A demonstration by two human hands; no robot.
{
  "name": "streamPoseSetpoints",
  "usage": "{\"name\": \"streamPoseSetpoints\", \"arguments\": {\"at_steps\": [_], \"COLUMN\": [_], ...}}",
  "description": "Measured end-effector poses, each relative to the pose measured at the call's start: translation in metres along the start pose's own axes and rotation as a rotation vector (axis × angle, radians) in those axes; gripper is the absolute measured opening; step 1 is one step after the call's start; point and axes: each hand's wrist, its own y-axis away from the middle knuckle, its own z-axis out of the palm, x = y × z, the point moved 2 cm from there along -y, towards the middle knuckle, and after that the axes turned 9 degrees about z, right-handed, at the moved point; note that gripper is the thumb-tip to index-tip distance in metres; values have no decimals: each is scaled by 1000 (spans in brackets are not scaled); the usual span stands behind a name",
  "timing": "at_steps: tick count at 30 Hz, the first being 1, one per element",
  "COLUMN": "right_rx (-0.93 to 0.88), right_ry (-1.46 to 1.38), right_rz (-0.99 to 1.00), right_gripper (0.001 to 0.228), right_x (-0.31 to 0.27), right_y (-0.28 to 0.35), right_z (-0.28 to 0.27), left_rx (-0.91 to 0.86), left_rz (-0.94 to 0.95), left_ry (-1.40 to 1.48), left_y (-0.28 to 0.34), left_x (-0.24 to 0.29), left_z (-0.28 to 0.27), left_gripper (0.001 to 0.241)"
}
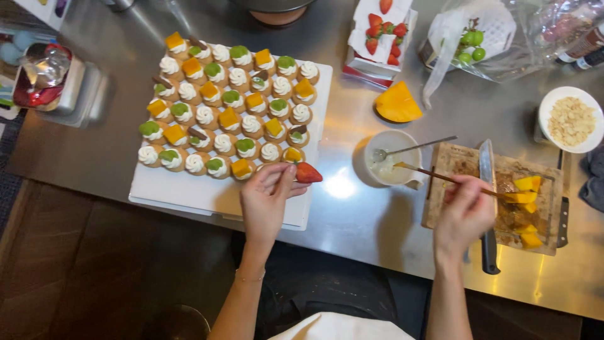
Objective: Decorating small pastries with mango and strawberry pieces and applying glaze using a brush.
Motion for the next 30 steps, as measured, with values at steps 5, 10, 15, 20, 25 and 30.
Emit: {"name": "streamPoseSetpoints", "arguments": {"at_steps": [5,10,15,20,25,30], "right_rx": [-78,-240,-279,-213,-148,-139], "right_ry": [-478,-520,-409,-170,-43,-157], "right_rz": [-97,-162,-219,-380,-422,-314], "right_gripper": [33,31,29,30,30,29], "right_x": [-55,-119,-156,-190,-195,-206], "right_y": [67,133,190,242,286,308], "right_z": [2,69,107,121,134,151], "left_rx": [-117,-196,-188,-225,-263,-293], "left_rz": [-9,113,220,184,165,268], "left_ry": [-106,-313,-343,-272,-291,-368], "left_y": [-4,-14,-16,-19,-20,-15], "left_x": [26,66,89,97,106,113], "left_z": [-16,-57,-114,-163,-205,-234], "left_gripper": [23,21,20,20,19,16]}}
